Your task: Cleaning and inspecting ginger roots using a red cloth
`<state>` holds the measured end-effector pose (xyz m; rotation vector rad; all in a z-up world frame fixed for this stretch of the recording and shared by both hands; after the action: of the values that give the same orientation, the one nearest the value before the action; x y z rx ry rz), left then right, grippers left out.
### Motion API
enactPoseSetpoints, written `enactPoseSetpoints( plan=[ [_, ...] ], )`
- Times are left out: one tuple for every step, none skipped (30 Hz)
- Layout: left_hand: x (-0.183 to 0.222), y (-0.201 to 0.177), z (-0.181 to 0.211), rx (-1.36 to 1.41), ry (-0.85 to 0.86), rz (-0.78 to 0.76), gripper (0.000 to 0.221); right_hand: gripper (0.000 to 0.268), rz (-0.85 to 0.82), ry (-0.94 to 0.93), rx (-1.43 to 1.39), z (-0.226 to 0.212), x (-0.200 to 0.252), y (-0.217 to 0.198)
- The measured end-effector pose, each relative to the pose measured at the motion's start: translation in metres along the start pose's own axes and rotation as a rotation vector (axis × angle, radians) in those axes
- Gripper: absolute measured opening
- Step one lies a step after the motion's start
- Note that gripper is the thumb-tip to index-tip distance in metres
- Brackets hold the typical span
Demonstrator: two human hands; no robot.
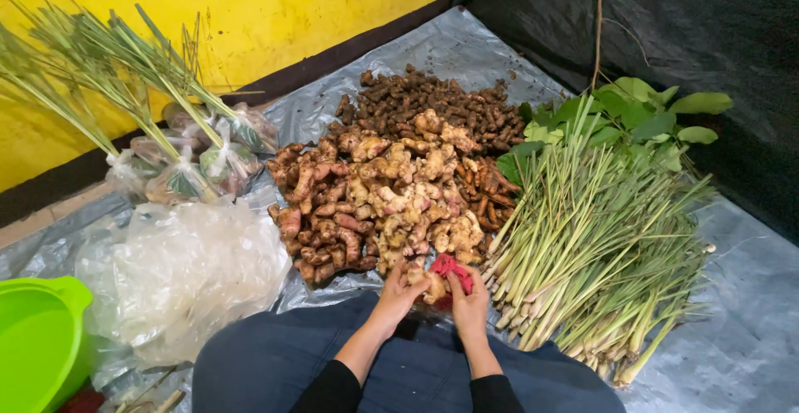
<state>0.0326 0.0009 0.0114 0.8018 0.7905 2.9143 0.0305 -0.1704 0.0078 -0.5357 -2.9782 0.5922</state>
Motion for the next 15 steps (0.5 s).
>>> enactPoseSetpoints(
  plan=[
    [-0.005, -0.002, -0.007, 0.002, 0.0, -0.001, 0.108, 0.017, 0.0, -0.001, 0.002, -0.001, 0.0, -0.002],
    [-0.009, -0.006, -0.011, -0.051, 0.083, 0.021, 0.066, 0.017, 0.051, -0.031, 0.082, -0.004, 0.002, -0.005],
    [-0.012, -0.01, -0.014, -0.103, 0.165, 0.043, 0.03, 0.017, 0.102, -0.062, 0.161, -0.006, 0.003, -0.008],
    [-0.013, -0.012, -0.012, -0.105, 0.167, 0.043, 0.03, 0.017, 0.103, -0.062, 0.159, -0.005, 0.001, -0.008],
    [-0.013, -0.015, -0.011, -0.188, 0.133, 0.057, 0.032, 0.018, 0.124, -0.049, 0.102, -0.002, -0.002, -0.009],
    [-0.013, -0.017, -0.011, -0.271, 0.097, 0.071, 0.035, 0.02, 0.145, -0.034, 0.045, 0.001, -0.002, -0.011],
    [-0.013, -0.018, -0.012, -0.272, 0.097, 0.072, 0.035, 0.02, 0.145, -0.033, 0.045, 0.006, -0.005, -0.008],
    [-0.014, -0.017, -0.012, -0.187, 0.124, 0.044, 0.031, 0.019, 0.122, 0.083, -0.294, 0.016, -0.008, -0.004],
    [-0.015, -0.016, -0.012, -0.103, 0.152, 0.017, 0.027, 0.019, 0.095, 0.201, -0.631, 0.025, -0.011, 0.002],
    [-0.009, -0.014, -0.006, -0.101, 0.153, 0.017, 0.027, 0.019, 0.095, 0.2, -0.63, 0.027, -0.014, 0.0],
    [-0.004, -0.01, -0.001, 0.05, 0.112, -0.024, 0.032, 0.028, 0.037, 0.315, -0.768, 0.031, -0.016, 0.003],
    [0.001, -0.006, 0.004, 0.201, 0.07, -0.064, 0.038, 0.039, -0.022, 0.43, -0.905, 0.034, -0.017, 0.006],
    [0.0, -0.007, 0.003, 0.201, 0.071, -0.064, 0.038, 0.039, -0.023, 0.429, -0.905, 0.015, -0.009, 0.002],
    [-0.002, -0.007, 0.003, 0.26, 0.07, -0.071, 0.038, 0.047, -0.197, 0.466, -0.907, -0.005, -0.001, 0.005],
    [-0.003, -0.007, 0.003, 0.319, 0.069, -0.078, 0.039, 0.055, -0.373, 0.499, -0.904, -0.026, 0.009, 0.007]
  ],
)
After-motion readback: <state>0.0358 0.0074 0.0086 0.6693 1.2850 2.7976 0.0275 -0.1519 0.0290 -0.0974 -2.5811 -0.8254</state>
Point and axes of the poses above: each hand's wrist, its own x-axis away from the middle knuckle, its own y-axis out of the palm, z = x × y, the point moved 4 cm from there along -x, towards the middle knuckle, and after that the axes turned 13 degrees about x, right-handed, at the moved point
